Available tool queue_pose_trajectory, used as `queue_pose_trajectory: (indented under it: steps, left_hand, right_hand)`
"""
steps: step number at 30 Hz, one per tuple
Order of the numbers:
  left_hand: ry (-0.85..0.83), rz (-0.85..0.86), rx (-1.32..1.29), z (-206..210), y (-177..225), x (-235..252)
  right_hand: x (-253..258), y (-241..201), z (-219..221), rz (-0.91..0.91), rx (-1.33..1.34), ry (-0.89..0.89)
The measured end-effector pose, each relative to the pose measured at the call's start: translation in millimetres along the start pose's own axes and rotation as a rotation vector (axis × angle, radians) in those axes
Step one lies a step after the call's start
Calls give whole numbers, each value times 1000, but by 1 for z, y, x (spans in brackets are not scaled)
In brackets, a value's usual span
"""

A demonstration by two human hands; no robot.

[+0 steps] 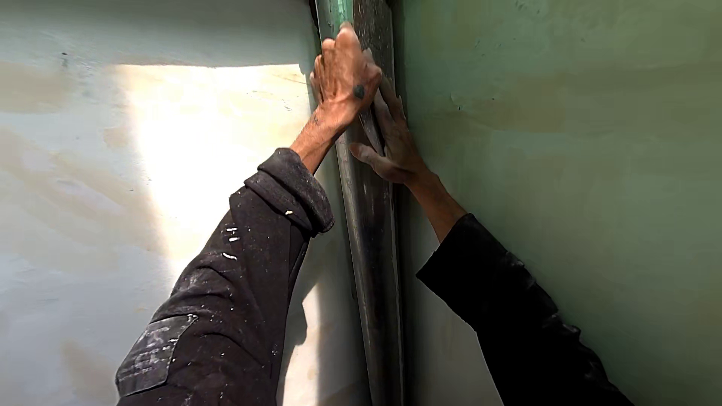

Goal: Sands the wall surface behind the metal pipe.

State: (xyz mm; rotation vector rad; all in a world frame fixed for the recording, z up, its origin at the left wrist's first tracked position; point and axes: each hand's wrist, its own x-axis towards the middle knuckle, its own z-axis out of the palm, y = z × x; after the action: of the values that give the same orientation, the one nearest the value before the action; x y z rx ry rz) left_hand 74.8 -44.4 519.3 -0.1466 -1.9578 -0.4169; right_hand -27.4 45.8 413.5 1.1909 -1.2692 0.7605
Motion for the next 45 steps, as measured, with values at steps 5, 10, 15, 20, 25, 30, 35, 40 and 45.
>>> queue_pose_trajectory:
  steps: [5,10,15,20,25,30,35,40,45]
  left_hand:
    - [-63,88,130,-18,27,45]
    - [21,31,80,-6,23,27]
    - [-29,8,-43,3,6,-1]
    - [-99,-54,-189,40,-34,-93]
    - [-34,33,-138,2,-1,15]
    - [29,24,-245,14,-27,-32]
    - [24,13,-220,1,-23,-15]
    - [-33,28,-176,-1,-11,-9]
    - [-22,-40,-228,16,-18,-35]
  right_hand:
    - [68,-12,-60,164,436,-124]
    - [98,7,-29,298,351,30]
    - [66,7,-9,272,295,82]
    - [-31,-29,-5,263,36,-70]
    - [86,-14,-29,323,66,-59]
    - [45,-20,-11,220,44,-39]
    - [67,-13,-18,194,22,-109]
    - [65,-16,-21,289,103,-70]
    - [42,-14,-21,265,43,-111]
